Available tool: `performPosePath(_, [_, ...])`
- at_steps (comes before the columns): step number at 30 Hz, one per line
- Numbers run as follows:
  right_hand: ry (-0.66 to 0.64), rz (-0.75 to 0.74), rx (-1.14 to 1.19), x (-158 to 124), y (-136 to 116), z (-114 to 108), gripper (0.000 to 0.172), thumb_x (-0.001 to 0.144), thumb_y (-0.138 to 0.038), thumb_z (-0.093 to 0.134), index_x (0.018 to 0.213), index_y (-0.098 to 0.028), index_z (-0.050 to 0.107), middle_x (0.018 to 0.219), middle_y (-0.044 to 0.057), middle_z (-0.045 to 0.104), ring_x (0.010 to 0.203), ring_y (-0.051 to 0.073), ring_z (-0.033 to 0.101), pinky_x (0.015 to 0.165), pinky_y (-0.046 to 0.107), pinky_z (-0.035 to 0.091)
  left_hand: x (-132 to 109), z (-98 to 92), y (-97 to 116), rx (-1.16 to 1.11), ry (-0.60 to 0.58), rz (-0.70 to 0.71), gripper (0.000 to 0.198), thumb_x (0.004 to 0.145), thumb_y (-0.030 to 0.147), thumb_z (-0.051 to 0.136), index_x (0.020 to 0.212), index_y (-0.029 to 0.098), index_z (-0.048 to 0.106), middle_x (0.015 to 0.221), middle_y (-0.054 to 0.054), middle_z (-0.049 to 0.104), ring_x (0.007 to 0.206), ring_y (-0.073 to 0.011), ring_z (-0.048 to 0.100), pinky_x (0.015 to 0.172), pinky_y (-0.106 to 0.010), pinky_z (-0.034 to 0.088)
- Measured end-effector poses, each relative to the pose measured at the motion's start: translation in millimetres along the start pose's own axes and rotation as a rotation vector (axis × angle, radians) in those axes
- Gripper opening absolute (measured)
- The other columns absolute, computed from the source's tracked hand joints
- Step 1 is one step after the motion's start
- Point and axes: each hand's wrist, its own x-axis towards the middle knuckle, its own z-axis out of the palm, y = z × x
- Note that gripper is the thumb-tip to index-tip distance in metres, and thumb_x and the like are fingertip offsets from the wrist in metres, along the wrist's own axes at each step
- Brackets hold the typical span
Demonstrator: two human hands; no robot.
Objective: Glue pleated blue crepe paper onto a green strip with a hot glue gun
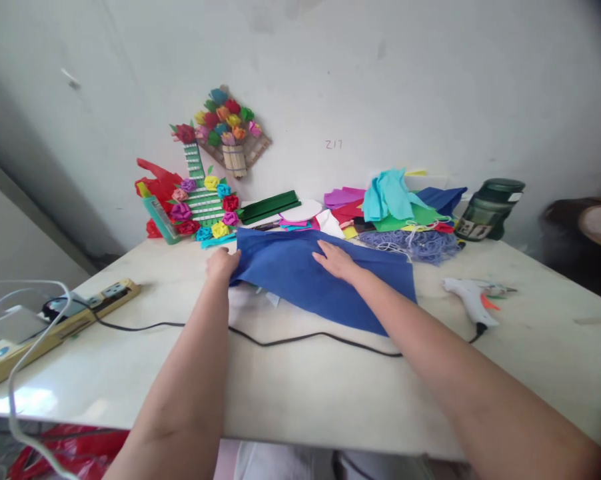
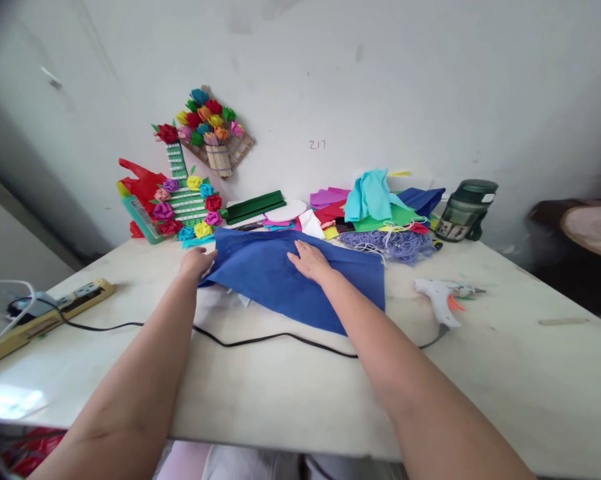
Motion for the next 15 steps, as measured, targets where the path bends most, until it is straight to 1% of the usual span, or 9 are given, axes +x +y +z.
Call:
performPosePath(2, [-0.024, -0.029, -0.023, 1.0, 1.3, 0.0, 0.062, 0.09, -0.046, 0.025, 0.14, -0.01, 0.025, 0.145, 0.009, 0.025, 0.133, 0.019, 0.023, 0.108, 0.029, 0.017, -6.7, 4.4, -1.5, 0.061, -0.013, -0.076, 0.057, 0.074, 0.054, 0.047, 0.112, 0.012, 0.058, 0.119, -0.018, 0.056, 0.116, -0.0367, 0.044, 0.085, -0.046, 0.041])
performPosePath(4, [-0.044, -0.05, -0.035, 1.4, 1.4, 0.2, 0.064, 0.09, -0.05, 0.023, 0.141, -0.011, 0.025, 0.145, 0.009, 0.025, 0.133, 0.019, 0.024, 0.108, 0.029, 0.018, -12.8, 7.8, -0.5, 0.101, 0.0, -0.106, 0.056, 0.074, 0.056, 0.047, 0.106, 0.013, 0.061, 0.118, -0.018, 0.056, 0.118, -0.0368, 0.041, 0.089, -0.047, 0.038])
performPosePath(7, [-0.046, -0.083, -0.041, 0.0, 2.0, 0.8, 0.071, 0.087, -0.057, 0.02, 0.14, -0.011, 0.025, 0.145, 0.009, 0.026, 0.132, 0.021, 0.025, 0.107, 0.031, 0.019, -17.8, 10.8, 1.4, 0.091, 0.005, -0.107, 0.051, 0.076, 0.054, 0.045, 0.102, 0.014, 0.061, 0.112, -0.018, 0.06, 0.11, -0.0344, 0.049, 0.087, -0.045, 0.04])
performPosePath(9, [-0.033, -0.133, -0.052, -2.0, 3.8, 1.2, 0.077, 0.084, -0.063, 0.021, 0.141, -0.011, 0.024, 0.144, 0.01, 0.027, 0.131, 0.022, 0.027, 0.107, 0.033, 0.02, -19.2, 11.7, 2.2, 0.07, 0.005, -0.088, 0.048, 0.077, 0.053, 0.044, 0.102, 0.015, 0.061, 0.11, -0.017, 0.061, 0.104, -0.0328, 0.054, 0.084, -0.043, 0.042])
performPosePath(12, [-0.022, -0.212, -0.079, -5.5, 7.6, 1.5, 0.085, 0.078, -0.071, 0.024, 0.141, -0.014, 0.022, 0.144, 0.01, 0.028, 0.131, 0.024, 0.027, 0.106, 0.037, 0.021, -20.7, 12.3, 3.0, 0.072, 0.02, -0.056, 0.046, 0.079, 0.052, 0.042, 0.101, 0.015, 0.061, 0.109, -0.017, 0.061, 0.103, -0.0318, 0.055, 0.082, -0.042, 0.043])
performPosePath(15, [-0.024, -0.27, -0.098, -8.3, 10.3, 0.6, 0.091, 0.074, -0.076, 0.028, 0.142, -0.015, 0.022, 0.144, 0.01, 0.028, 0.131, 0.026, 0.027, 0.106, 0.04, 0.021, -21.5, 12.2, 3.2, 0.084, 0.022, -0.044, 0.048, 0.079, 0.054, 0.042, 0.099, 0.015, 0.061, 0.108, -0.018, 0.061, 0.102, -0.0318, 0.056, 0.08, -0.041, 0.044])
